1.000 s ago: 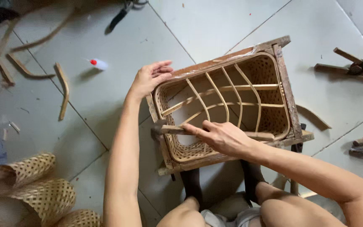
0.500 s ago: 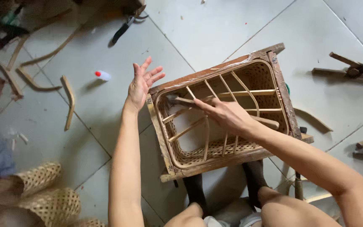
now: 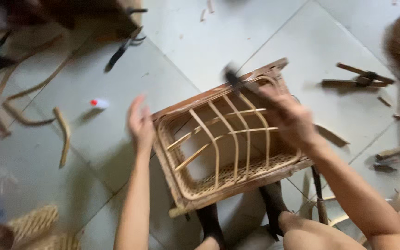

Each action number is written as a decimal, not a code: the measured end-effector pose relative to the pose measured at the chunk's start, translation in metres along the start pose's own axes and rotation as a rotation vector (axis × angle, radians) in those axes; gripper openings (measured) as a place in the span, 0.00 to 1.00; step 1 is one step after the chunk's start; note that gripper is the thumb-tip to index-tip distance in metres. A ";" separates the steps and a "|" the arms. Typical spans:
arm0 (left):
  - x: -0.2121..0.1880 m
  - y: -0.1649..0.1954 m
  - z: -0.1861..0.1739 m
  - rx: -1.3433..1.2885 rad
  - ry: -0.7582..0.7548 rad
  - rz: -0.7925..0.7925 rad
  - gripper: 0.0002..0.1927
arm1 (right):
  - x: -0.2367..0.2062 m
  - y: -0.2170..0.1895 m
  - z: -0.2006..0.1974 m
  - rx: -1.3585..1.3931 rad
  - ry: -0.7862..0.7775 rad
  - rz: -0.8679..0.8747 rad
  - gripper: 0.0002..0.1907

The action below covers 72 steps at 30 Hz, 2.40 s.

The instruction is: The person sits on the floor and weaves thin bamboo strips across the inside of a rectangular woven basket frame, pressing and tucking the strips into place. They use scissors to trim a strip, tap strips tight with a hammer, plane a strip, gather and sort bamboo strips from the floor, and apply glue to the basket rim.

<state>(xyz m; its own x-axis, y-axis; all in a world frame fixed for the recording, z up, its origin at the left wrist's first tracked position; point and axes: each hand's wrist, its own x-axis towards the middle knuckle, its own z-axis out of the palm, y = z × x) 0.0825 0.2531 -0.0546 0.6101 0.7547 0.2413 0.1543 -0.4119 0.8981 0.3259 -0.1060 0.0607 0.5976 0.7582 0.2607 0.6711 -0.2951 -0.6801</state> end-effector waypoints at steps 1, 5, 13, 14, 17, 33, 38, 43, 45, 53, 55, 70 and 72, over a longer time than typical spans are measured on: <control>-0.018 -0.005 -0.006 -0.002 0.120 -0.005 0.22 | -0.005 0.019 -0.015 -0.071 0.122 0.108 0.23; -0.098 -0.039 -0.042 -0.156 0.158 -0.405 0.23 | -0.042 0.106 -0.053 -0.257 0.286 0.377 0.26; -0.163 -0.070 -0.062 -0.119 -0.376 -0.918 0.31 | -0.102 0.201 -0.030 -0.544 0.276 0.534 0.27; -0.161 -0.069 -0.063 -0.096 -0.397 -0.938 0.30 | -0.101 0.202 -0.025 -0.628 0.279 0.423 0.27; -0.153 -0.066 -0.061 -0.091 -0.443 -1.029 0.39 | -0.083 0.194 -0.008 -0.165 -0.027 0.489 0.17; -0.121 -0.070 -0.132 -0.421 -0.094 -0.731 0.33 | -0.026 0.129 -0.052 -0.113 -0.441 0.429 0.18; -0.131 -0.058 -0.157 -0.404 -0.041 -0.797 0.30 | -0.023 0.123 -0.059 -0.238 -0.227 0.143 0.19; -0.174 -0.065 -0.142 -0.356 -0.049 -0.907 0.28 | -0.017 0.140 -0.017 -0.430 -0.145 -0.228 0.20; -0.187 -0.070 -0.132 -0.327 -0.060 -0.945 0.27 | -0.026 0.143 -0.001 -0.506 -0.123 -0.329 0.21; -0.215 -0.065 -0.086 -0.169 -0.105 -0.975 0.24 | -0.079 0.148 0.037 -0.601 -0.151 -0.398 0.20; -0.209 -0.052 -0.084 -0.125 -0.076 -0.948 0.24 | -0.075 0.157 0.036 -0.737 -0.378 -0.249 0.18; -0.134 0.043 -0.039 0.329 -0.051 -0.689 0.43 | -0.037 0.244 -0.028 -0.073 0.120 0.778 0.16; -0.133 0.047 -0.040 0.288 -0.089 -0.760 0.38 | -0.027 0.213 -0.055 0.412 0.121 0.901 0.11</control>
<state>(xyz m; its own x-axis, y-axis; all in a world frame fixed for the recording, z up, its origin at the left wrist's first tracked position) -0.0221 0.1538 -0.0300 0.3164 0.8422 -0.4366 0.7370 0.0716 0.6721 0.4766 -0.2214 -0.0531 0.8649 0.2796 -0.4168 -0.2455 -0.4886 -0.8372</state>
